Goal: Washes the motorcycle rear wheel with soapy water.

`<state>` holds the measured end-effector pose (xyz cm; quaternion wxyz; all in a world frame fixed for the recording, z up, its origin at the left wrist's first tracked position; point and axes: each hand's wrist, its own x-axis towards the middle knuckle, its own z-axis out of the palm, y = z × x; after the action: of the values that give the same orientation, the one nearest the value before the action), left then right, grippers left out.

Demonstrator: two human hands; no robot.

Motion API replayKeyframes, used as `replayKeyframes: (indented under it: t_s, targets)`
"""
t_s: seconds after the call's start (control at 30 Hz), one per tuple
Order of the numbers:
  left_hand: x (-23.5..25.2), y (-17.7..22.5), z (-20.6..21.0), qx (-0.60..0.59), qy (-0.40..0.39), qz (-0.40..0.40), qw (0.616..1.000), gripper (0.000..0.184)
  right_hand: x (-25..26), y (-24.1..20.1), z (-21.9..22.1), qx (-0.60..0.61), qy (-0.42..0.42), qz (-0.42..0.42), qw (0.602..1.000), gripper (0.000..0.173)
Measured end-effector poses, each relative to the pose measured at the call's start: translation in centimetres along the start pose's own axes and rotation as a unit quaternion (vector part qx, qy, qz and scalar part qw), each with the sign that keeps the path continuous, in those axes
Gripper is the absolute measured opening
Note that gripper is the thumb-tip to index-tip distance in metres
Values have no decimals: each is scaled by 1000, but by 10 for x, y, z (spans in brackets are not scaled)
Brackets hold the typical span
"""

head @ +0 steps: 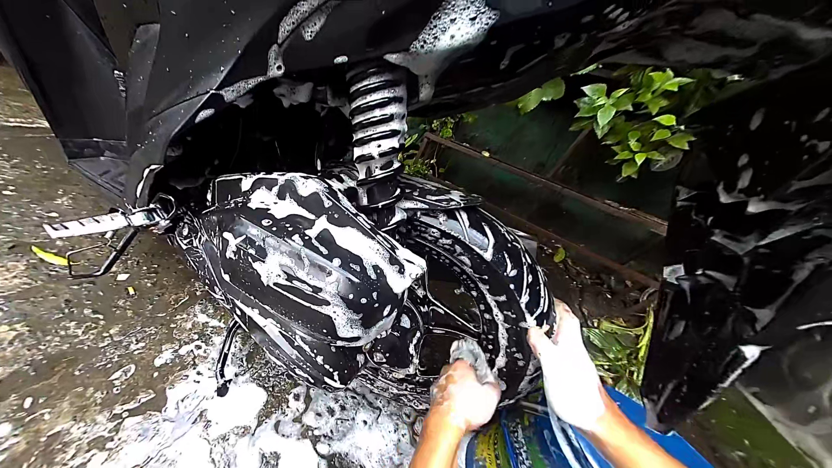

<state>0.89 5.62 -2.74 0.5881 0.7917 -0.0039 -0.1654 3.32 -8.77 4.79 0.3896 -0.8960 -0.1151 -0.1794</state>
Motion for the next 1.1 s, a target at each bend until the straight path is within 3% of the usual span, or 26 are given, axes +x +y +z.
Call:
replayKeyframes:
  t_s: [0.07, 0.17, 0.27, 0.37, 0.5, 0.63, 0.73, 0.87, 1.0, 1.1]
  targets:
    - [-4, -1, 4, -51, 13, 27, 998, 42, -1, 2, 0, -2, 3, 0, 1000, 74]
    - [-9, -40, 40, -132, 46, 24, 990, 46, -3, 7, -1, -3, -2, -12, 1000, 76]
    - [-3, -75, 39, 15, 38, -56, 998, 50, -7, 11, 3, 24, 8, -17, 1000, 79]
    - [15, -102, 16, 189, 20, -139, 972, 50, -16, 12, 6, 61, 11, 0, 998, 82]
    - [22, -77, 13, 229, 38, -192, 954, 49, -28, 33, 16, 73, 17, -18, 997, 92]
    - [14, -38, 15, 101, 13, -83, 991, 49, -42, 60, 19, 24, -3, -27, 999, 104]
    - [-4, -24, 15, 65, 4, -67, 996, 44, -53, 75, 12, -22, -55, -13, 998, 109]
    - [-27, -42, 42, 50, 42, -81, 995, 44, -51, 76, -17, -40, -115, -3, 993, 88]
    - [-24, -87, 60, 112, 78, -151, 979, 51, -27, 65, -35, -11, -55, -14, 998, 67]
    - [0, -141, 37, 180, 123, -231, 948, 50, -3, 34, -31, 49, -5, -24, 999, 62]
